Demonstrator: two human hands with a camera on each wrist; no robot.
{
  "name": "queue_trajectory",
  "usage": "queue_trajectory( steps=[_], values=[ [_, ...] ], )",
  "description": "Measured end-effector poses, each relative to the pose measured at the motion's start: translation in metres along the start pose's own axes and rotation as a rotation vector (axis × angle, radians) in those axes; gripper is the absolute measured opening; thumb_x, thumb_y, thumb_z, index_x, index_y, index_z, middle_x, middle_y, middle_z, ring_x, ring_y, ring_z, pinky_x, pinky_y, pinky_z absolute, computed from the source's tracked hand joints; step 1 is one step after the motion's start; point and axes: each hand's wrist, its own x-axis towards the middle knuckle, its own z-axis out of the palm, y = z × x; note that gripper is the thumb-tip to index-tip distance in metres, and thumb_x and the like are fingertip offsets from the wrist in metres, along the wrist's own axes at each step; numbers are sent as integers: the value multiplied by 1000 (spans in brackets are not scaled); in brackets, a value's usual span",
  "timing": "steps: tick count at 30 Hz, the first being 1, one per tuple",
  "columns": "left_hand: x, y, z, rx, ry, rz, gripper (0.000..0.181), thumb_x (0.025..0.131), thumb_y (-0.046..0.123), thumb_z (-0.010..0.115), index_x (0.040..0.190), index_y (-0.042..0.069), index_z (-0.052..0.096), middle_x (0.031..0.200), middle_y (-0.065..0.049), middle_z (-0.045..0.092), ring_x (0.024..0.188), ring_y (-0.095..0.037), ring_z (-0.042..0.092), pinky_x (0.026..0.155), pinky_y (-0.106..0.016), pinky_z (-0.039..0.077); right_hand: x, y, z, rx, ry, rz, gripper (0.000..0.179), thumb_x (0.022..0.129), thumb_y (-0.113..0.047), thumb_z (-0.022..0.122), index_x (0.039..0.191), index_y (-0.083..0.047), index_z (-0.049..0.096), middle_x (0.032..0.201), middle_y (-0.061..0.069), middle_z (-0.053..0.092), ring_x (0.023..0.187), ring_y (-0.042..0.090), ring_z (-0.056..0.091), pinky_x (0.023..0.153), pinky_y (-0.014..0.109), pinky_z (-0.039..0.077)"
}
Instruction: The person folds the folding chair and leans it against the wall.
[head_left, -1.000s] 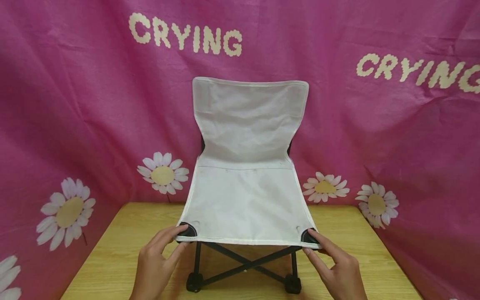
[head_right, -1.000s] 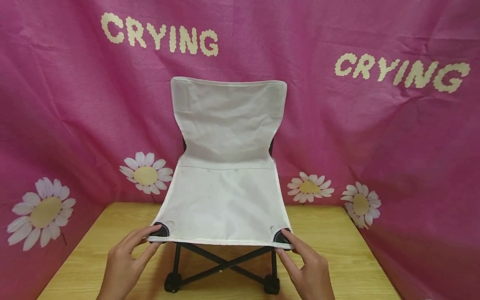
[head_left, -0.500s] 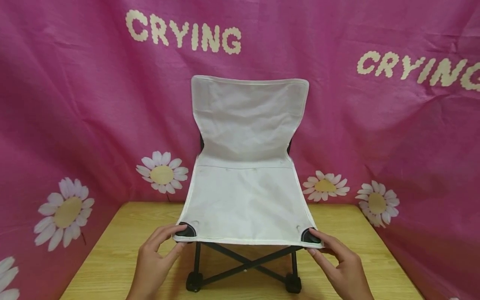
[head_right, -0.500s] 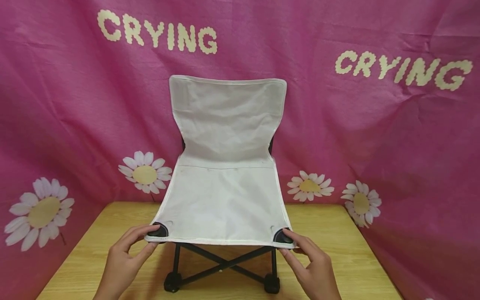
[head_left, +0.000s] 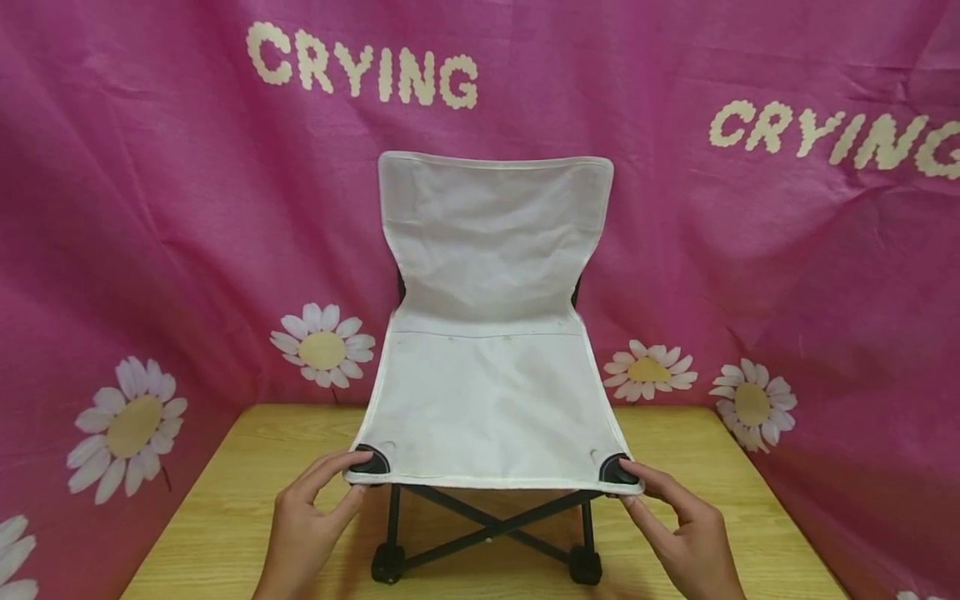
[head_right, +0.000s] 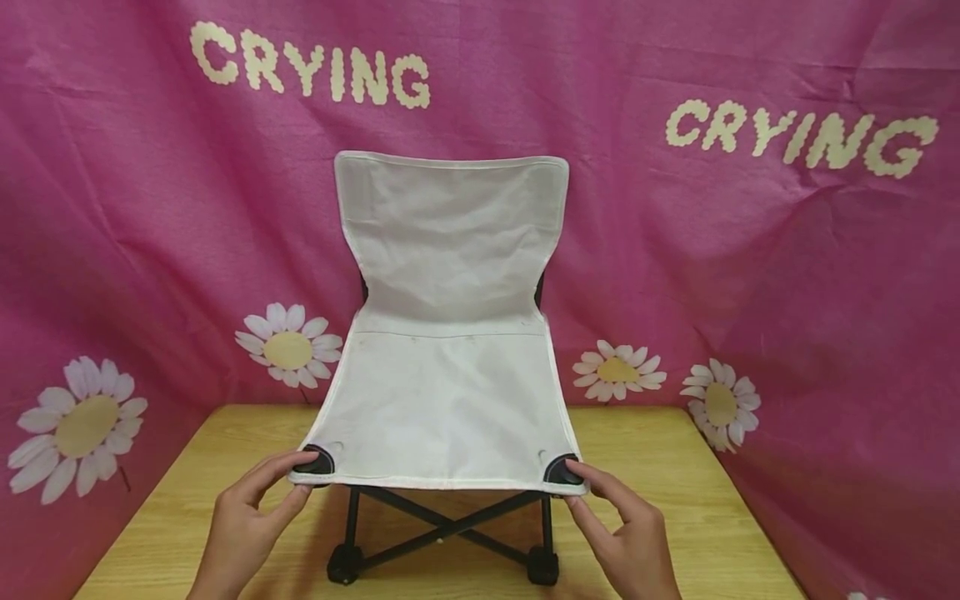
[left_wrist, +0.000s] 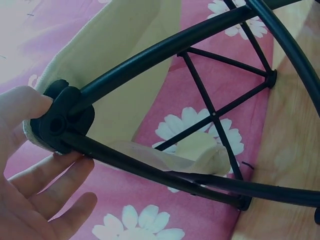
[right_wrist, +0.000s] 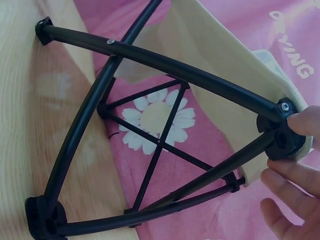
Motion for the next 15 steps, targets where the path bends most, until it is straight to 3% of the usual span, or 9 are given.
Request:
queue_trajectory(
  steps=[4, 11, 15],
  values=[
    [-1, 1, 2, -11, 25, -4, 41, 72, 4, 73, 105, 26, 66, 108, 9, 59, 99, -7, 56, 86, -12, 38, 1, 0, 0, 41, -6, -7, 38, 81, -20, 67, 116, -30, 58, 107, -9, 62, 90, 5, 60, 80, 10, 43],
    [0, 4, 3, -36, 33, 12, 42, 70, 0, 73, 103, 26, 66, 105, 9, 60, 96, -8, 56, 86, -14, 39, 4, 1, -3, 59, 5, -102, 40, 78, -8, 69, 114, -23, 60, 106, -7, 60, 90, 6, 56, 78, 9, 43],
    [0, 7, 2, -30, 28, 11, 42, 70, -1, 72, 102, 26, 66, 104, 9, 60, 95, -8, 56, 85, -14, 39, 5, 0, -4, 45, -5, -73, 41, 78, -8, 70, 114, -26, 60, 106, -10, 60, 92, 5, 56, 81, 8, 41]
  ],
)
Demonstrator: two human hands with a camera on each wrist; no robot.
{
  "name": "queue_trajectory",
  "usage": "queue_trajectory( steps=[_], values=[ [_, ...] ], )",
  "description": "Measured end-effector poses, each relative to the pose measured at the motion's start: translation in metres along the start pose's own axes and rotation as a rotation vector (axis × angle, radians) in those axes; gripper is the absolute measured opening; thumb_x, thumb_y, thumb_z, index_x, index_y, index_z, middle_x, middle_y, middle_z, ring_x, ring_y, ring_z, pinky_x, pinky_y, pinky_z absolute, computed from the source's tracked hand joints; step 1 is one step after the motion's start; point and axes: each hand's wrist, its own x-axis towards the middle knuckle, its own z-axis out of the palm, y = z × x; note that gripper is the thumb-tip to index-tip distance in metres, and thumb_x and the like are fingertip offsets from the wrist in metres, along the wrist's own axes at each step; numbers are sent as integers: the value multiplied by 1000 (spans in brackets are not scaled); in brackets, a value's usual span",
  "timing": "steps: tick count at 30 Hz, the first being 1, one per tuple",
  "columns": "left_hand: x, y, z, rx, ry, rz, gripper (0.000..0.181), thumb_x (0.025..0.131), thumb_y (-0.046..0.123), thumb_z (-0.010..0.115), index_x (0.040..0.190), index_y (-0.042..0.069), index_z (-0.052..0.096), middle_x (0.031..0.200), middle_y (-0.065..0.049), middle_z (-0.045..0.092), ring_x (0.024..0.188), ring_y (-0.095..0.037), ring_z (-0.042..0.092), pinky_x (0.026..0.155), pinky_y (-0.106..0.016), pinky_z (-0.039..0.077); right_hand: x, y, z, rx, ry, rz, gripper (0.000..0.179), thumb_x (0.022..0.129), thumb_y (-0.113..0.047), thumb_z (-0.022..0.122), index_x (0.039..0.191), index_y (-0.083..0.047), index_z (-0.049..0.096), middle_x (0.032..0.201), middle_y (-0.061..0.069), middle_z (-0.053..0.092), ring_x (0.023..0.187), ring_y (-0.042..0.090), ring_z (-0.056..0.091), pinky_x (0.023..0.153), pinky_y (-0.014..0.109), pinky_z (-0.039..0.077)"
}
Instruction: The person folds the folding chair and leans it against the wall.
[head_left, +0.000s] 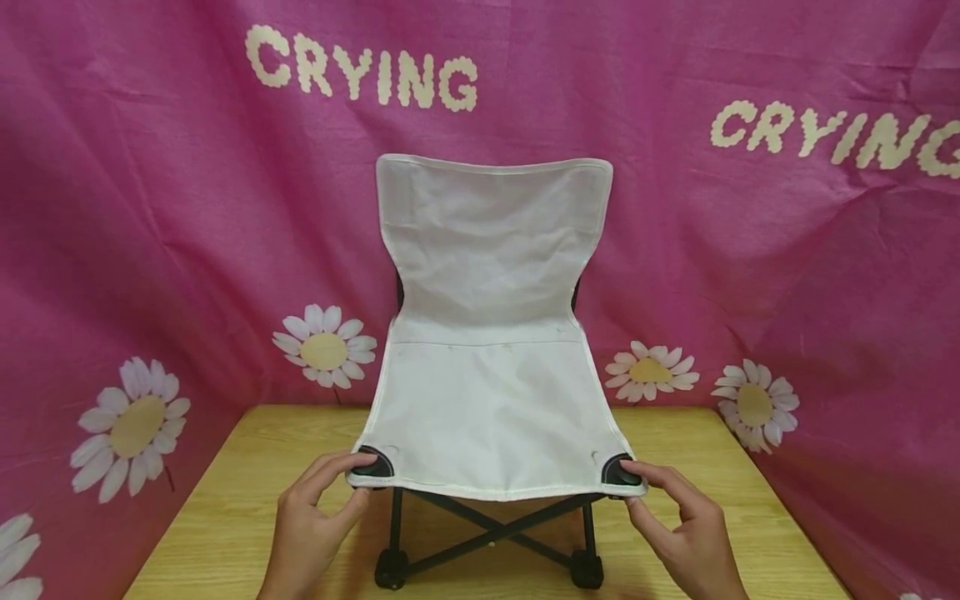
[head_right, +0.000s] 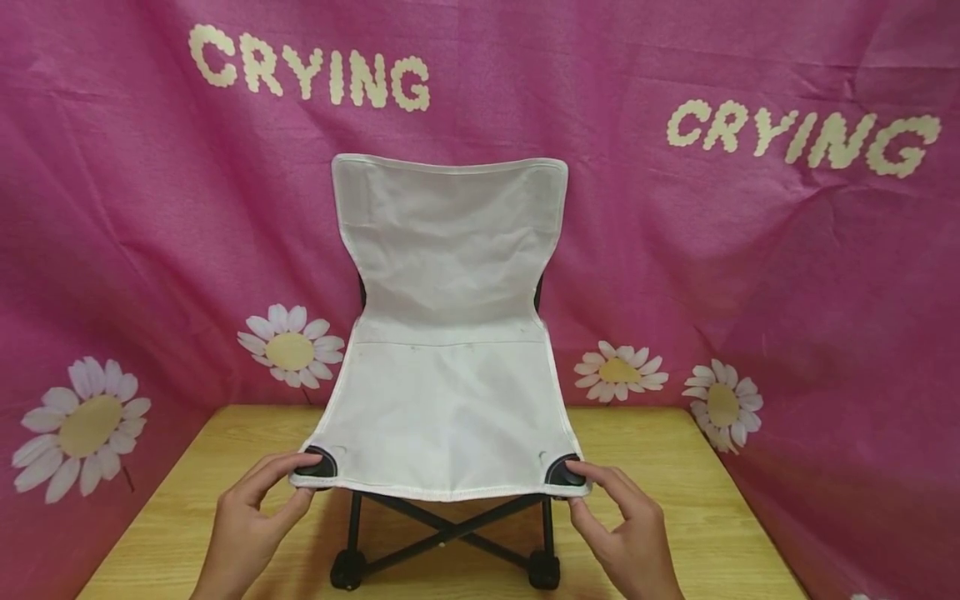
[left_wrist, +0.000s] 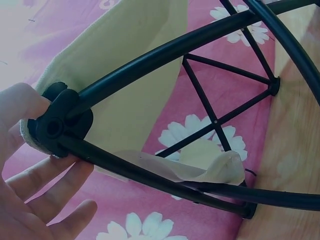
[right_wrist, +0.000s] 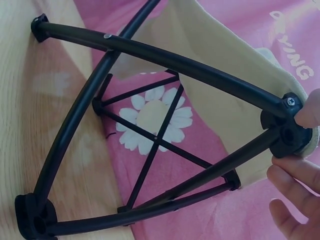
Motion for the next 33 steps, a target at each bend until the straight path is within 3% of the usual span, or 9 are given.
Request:
queue_trajectory(
  steps=[8, 33],
  values=[
    [1, 1, 2, 13, 19, 25, 42, 69, -2, 71, 100, 25, 67, 101, 9, 60, 93, -8, 55, 84, -14, 38, 1, -1, 1, 7, 14, 9, 41, 76, -6, 70, 111, -26, 61, 103, -9, 60, 90, 5, 56, 80, 9, 42],
    [-1, 13, 6, 84, 97, -33, 42, 64, -1, 70, 93, 30, 67, 94, 14, 59, 91, -6, 55, 82, -15, 38, -1, -15, 4, -23, 72, 124, 41, 73, -4, 71, 103, -31, 62, 96, -13, 61, 86, 5, 57, 82, 7, 38]
  ],
)
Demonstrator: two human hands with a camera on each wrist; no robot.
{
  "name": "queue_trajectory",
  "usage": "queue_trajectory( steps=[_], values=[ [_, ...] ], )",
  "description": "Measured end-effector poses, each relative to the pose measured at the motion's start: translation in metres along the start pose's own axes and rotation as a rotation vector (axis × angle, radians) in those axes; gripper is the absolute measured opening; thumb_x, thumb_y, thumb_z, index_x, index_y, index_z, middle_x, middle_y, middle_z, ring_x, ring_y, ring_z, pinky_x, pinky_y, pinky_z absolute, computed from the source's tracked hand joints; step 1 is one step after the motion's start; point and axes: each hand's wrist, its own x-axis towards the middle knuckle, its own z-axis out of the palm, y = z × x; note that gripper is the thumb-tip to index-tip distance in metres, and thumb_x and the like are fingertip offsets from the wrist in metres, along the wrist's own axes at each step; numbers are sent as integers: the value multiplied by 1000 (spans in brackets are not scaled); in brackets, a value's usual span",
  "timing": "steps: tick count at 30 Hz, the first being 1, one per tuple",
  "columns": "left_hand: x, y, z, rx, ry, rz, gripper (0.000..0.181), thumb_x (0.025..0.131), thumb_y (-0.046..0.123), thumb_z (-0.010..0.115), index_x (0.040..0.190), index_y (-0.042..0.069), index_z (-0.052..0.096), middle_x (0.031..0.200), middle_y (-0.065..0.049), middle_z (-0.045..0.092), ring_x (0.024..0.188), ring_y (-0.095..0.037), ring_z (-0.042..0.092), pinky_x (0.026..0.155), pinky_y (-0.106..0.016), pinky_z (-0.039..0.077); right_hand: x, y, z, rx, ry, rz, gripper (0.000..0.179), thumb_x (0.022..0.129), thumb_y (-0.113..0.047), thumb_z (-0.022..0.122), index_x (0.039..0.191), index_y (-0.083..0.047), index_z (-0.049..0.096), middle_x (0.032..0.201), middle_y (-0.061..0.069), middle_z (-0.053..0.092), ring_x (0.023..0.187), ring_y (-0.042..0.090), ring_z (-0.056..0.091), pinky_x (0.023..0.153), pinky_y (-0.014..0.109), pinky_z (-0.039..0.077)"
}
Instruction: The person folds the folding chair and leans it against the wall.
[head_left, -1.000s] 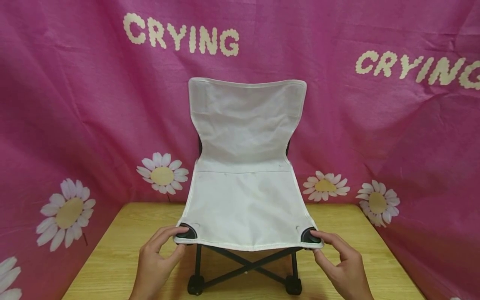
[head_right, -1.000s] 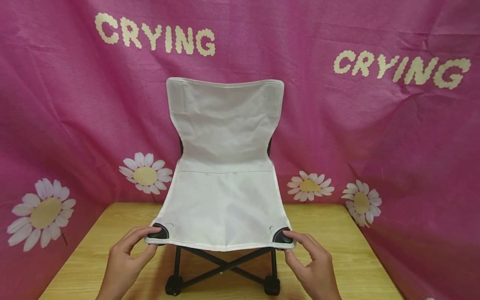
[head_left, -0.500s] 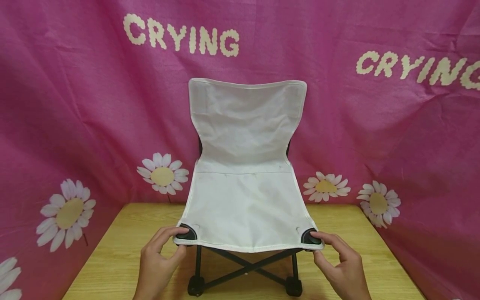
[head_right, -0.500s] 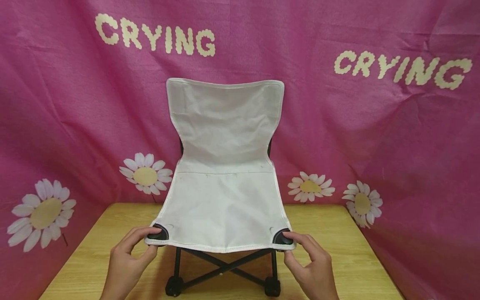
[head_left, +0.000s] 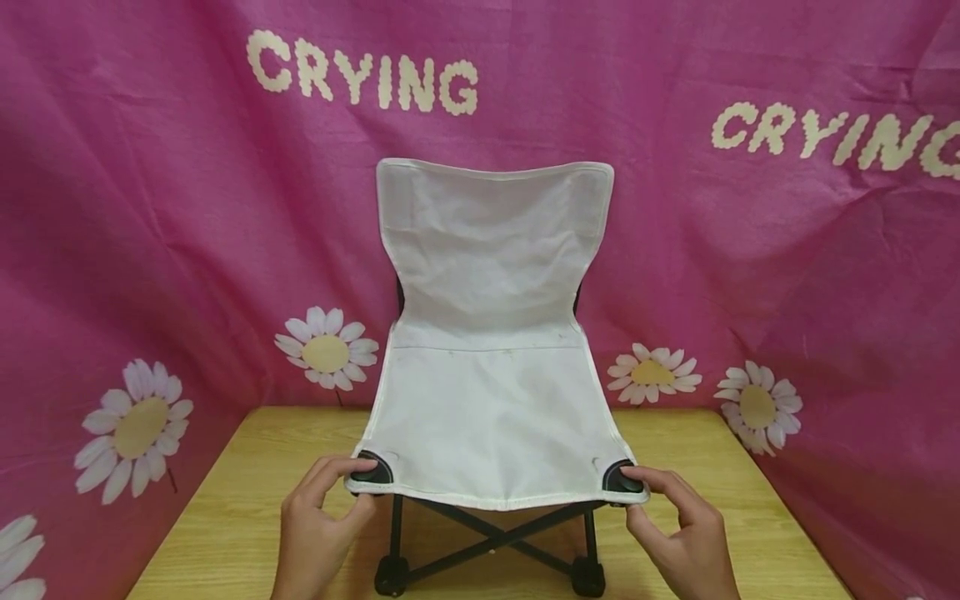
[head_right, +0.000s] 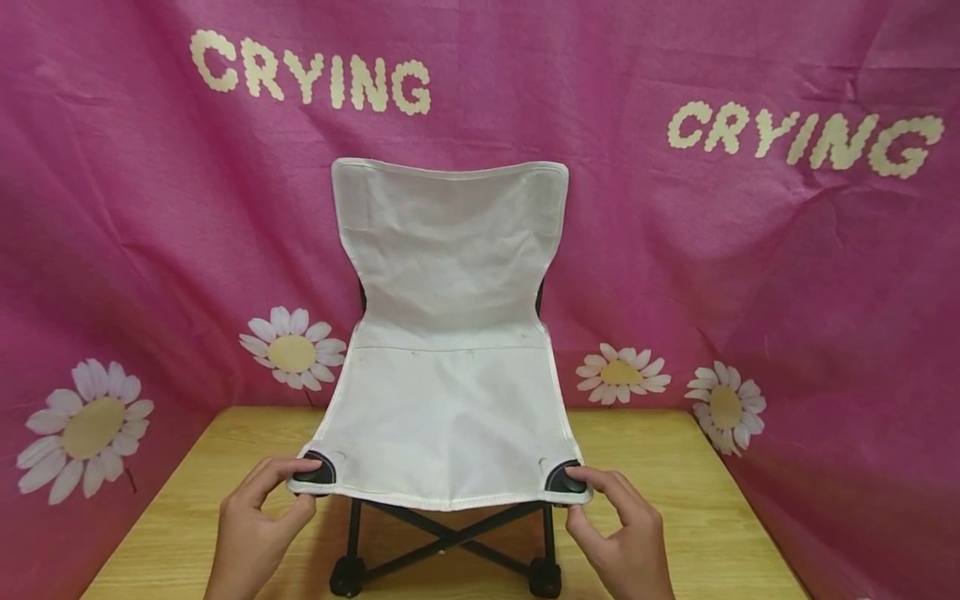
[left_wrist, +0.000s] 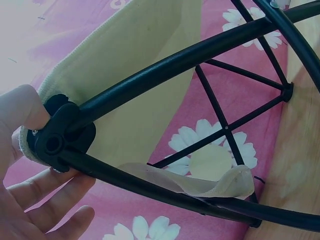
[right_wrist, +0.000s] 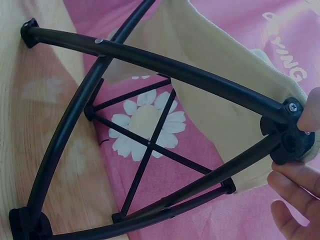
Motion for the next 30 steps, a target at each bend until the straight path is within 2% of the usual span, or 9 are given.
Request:
queue_trajectory(
  steps=[11, 19, 24, 28, 30],
  values=[
    [-4, 3, 1, 2, 20, -11, 43, 61, -2, 70, 90, 29, 67, 93, 13, 59, 87, -5, 55, 78, -12, 38, -4, -1, -1, -22, 12, 20, 43, 71, -1, 72, 101, -30, 63, 97, -12, 62, 83, 6, 56, 79, 6, 40],
    [-7, 5, 1, 16, 45, -7, 43, 61, -3, 70, 90, 28, 67, 90, 13, 60, 85, -4, 55, 76, -12, 38, -6, -5, -2, -24, 35, 47, 44, 70, 1, 72, 99, -30, 64, 94, -14, 62, 82, 5, 57, 84, 6, 36],
    [-9, 7, 1, 13, 49, -9, 44, 61, -5, 69, 90, 27, 67, 90, 12, 60, 85, -5, 55, 77, -12, 38, -10, -6, -1, 8, 64, 34, 46, 68, 4, 71, 100, -28, 64, 91, -12, 61, 80, 5, 56, 81, 6, 38],
    [-10, 14, 0, 25, 56, -40, 46, 60, -7, 70, 90, 28, 67, 90, 13, 60, 85, -4, 55, 78, -11, 38, -12, -7, 1, 51, 80, 16, 49, 67, 9, 69, 102, -25, 65, 89, -7, 61, 79, 6, 56, 77, 8, 41],
    [-10, 26, -3, 32, 62, -71, 45, 59, -8, 70, 90, 25, 68, 90, 11, 60, 85, -3, 55, 78, -10, 37, -13, -7, 1, 57, 81, 16, 49, 67, 9, 69, 102, -24, 65, 89, -7, 61, 79, 6, 56, 76, 8, 41]
  ],
)
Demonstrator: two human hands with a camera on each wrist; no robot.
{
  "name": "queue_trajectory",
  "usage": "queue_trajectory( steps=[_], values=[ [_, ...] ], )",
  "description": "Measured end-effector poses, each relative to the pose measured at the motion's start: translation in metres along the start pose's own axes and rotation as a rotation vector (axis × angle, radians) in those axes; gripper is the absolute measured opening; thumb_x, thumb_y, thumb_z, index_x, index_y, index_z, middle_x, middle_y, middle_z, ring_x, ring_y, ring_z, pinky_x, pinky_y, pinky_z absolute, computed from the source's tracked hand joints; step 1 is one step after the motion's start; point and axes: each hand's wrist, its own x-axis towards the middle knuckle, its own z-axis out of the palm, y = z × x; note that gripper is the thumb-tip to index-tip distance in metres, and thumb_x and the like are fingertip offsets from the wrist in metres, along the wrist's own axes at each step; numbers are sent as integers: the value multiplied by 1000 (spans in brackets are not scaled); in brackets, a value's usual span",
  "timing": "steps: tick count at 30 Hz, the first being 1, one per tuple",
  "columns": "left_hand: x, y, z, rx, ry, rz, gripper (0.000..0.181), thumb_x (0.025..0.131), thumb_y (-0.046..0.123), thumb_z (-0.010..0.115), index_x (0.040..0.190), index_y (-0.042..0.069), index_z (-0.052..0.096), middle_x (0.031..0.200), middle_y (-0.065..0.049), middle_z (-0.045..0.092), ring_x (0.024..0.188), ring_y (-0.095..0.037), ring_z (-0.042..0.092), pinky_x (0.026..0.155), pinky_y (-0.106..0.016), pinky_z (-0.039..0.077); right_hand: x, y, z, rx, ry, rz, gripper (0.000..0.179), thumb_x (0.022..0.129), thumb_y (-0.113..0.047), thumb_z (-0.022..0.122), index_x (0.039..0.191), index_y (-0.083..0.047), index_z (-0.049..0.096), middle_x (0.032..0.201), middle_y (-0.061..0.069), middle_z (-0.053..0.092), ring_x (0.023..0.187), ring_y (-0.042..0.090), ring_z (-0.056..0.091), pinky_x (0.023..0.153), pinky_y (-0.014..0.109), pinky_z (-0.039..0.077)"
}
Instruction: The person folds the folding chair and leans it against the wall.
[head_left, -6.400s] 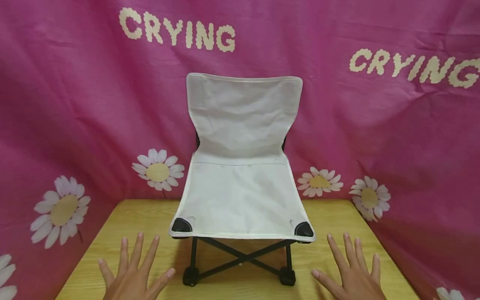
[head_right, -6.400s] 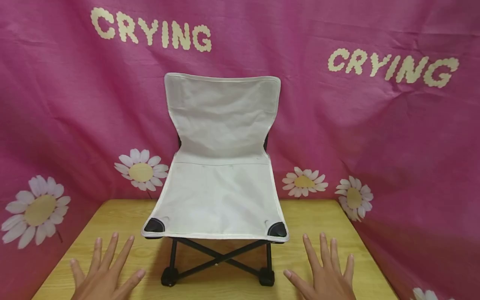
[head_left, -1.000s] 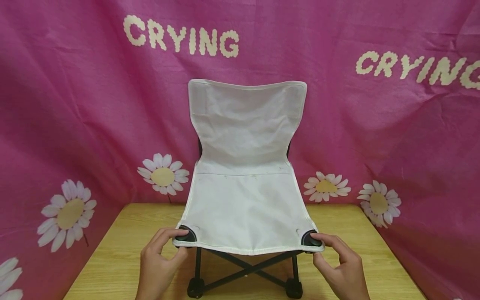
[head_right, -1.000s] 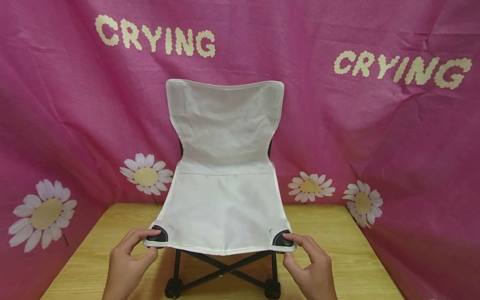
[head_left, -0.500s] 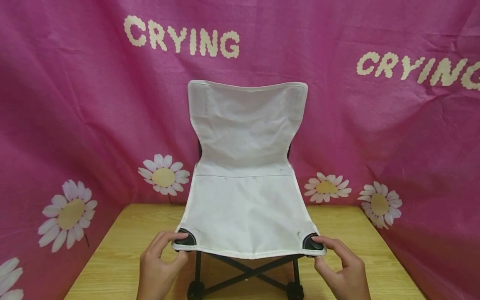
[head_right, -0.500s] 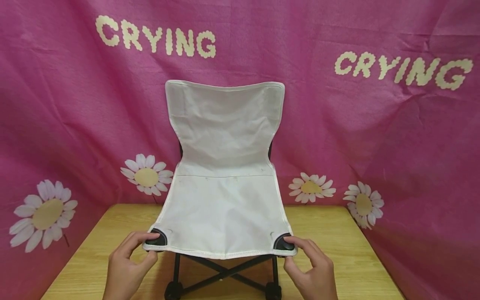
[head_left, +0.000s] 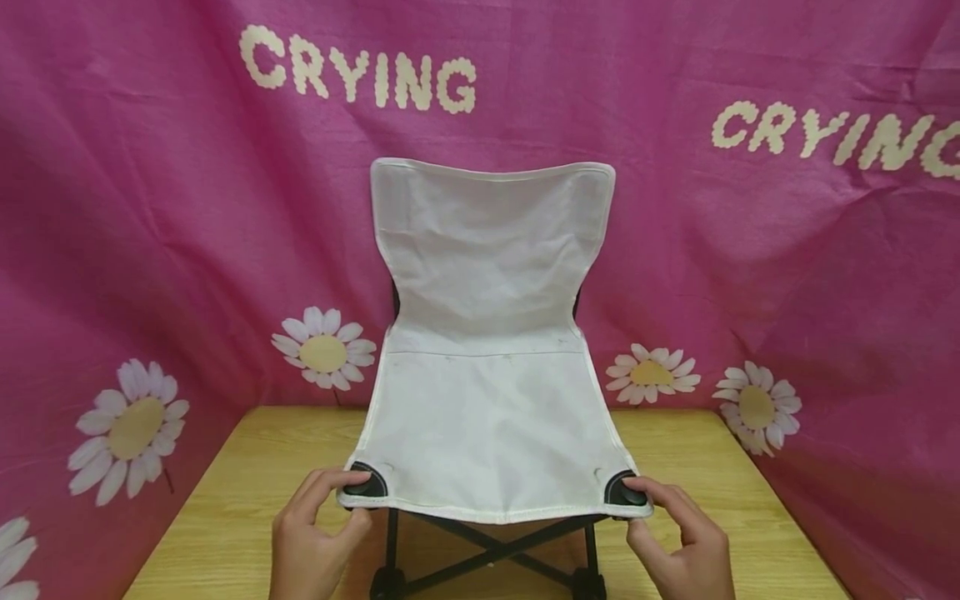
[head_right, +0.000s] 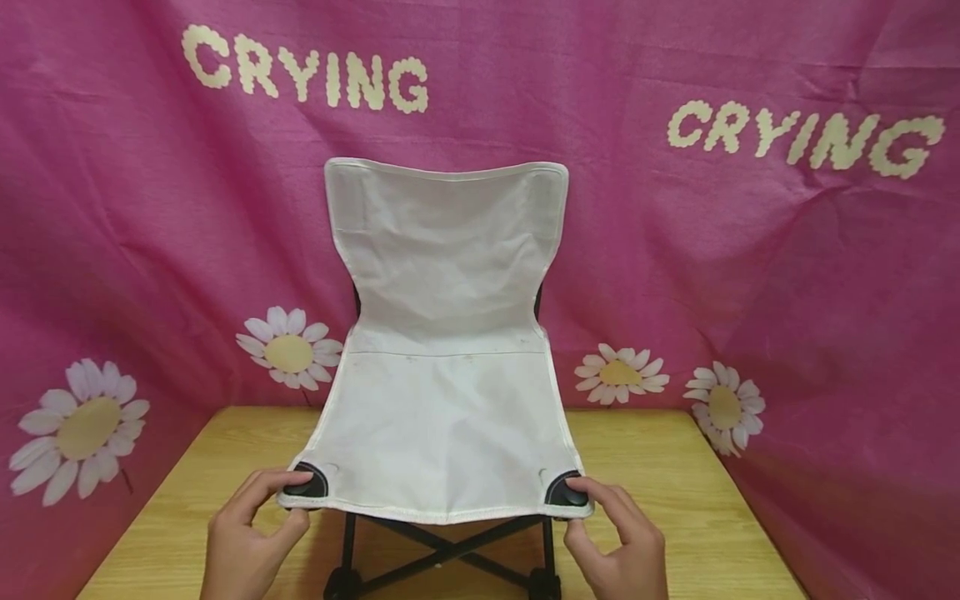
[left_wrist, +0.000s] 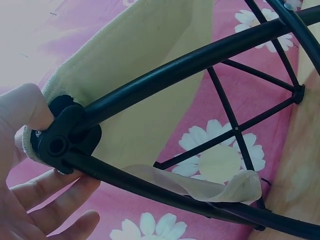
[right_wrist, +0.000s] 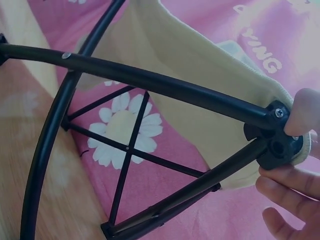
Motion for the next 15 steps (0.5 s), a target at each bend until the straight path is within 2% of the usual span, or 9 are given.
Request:
queue_trajectory(
  steps=[4, 7, 10, 15],
  values=[
    [-2, 0, -1, 7, 1, -16, 45, 60, -7, 71, 90, 25, 68, 90, 11, 60, 85, -3, 54, 78, -10, 37, -2, -1, 1, -11, 19, 6, 48, 66, 9, 69, 102, -23, 66, 89, -8, 61, 78, 6, 56, 74, 8, 42],
    [-3, -11, 2, 5, -2, -16, 48, 60, -5, 72, 91, 31, 66, 91, 15, 59, 86, -1, 54, 78, -10, 37, -4, -2, 2, -19, 52, -5, 48, 65, 9, 69, 101, -22, 66, 90, -8, 61, 78, 5, 57, 72, 8, 43],
    [-4, -10, 3, -20, 11, -8, 49, 59, -7, 72, 92, 29, 67, 92, 13, 60, 87, -2, 55, 79, -10, 37, -5, -3, 2, -18, 76, -21, 48, 64, 10, 69, 100, -22, 66, 89, -7, 61, 77, 5, 57, 71, 8, 43],
    [-7, -12, 4, -51, 39, 13, 50, 57, -10, 71, 93, 25, 67, 94, 10, 61, 86, -3, 55, 79, -10, 37, -9, -5, 4, -5, 93, 12, 47, 64, 10, 69, 98, -23, 67, 89, -8, 62, 78, 5, 57, 71, 8, 43]
  ],
)
